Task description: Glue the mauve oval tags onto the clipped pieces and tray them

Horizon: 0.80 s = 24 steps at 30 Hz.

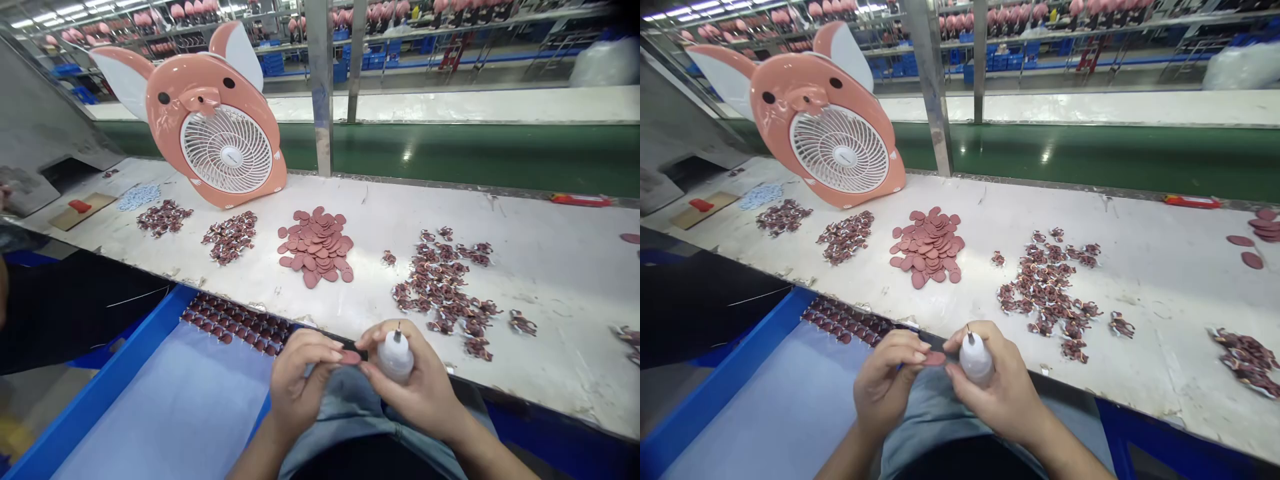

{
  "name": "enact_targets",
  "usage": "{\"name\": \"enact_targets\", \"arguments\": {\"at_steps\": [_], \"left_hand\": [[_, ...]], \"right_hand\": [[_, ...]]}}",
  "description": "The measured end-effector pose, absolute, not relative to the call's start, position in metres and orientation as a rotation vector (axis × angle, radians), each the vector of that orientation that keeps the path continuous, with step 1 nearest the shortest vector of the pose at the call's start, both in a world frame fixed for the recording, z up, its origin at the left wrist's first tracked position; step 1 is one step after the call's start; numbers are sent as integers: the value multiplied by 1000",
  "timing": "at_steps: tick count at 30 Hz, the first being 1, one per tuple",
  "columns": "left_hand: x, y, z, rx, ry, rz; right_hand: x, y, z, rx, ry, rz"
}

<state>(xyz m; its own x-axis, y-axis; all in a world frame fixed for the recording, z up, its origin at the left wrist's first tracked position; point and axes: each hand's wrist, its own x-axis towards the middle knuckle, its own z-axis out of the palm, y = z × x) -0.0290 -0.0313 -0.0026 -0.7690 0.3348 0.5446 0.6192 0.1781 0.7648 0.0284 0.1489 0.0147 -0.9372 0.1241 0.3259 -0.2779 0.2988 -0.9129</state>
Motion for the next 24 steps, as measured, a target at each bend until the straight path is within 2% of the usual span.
{"name": "enact_targets", "arguments": {"at_steps": [5, 10, 13, 20, 22, 24], "left_hand": [[0, 7, 12, -282, -1997, -2558], [12, 29, 18, 482, -1529, -3348], [10, 31, 20, 698, -1375, -3466], [-1, 21, 20, 857, -1246, -3395], [-1, 18, 20, 832, -1221, -3437], [0, 15, 20, 762, -1208, -3494]], "right_hand": [[39, 152, 14, 186, -2144, 1433], [44, 159, 1, 307, -2140, 1126], [47, 160, 0, 283, -2174, 1123], [65, 181, 20, -124, -2281, 1395], [72, 192, 23, -168, -2309, 1541], [80, 199, 25, -232, -2244, 1863]]}}
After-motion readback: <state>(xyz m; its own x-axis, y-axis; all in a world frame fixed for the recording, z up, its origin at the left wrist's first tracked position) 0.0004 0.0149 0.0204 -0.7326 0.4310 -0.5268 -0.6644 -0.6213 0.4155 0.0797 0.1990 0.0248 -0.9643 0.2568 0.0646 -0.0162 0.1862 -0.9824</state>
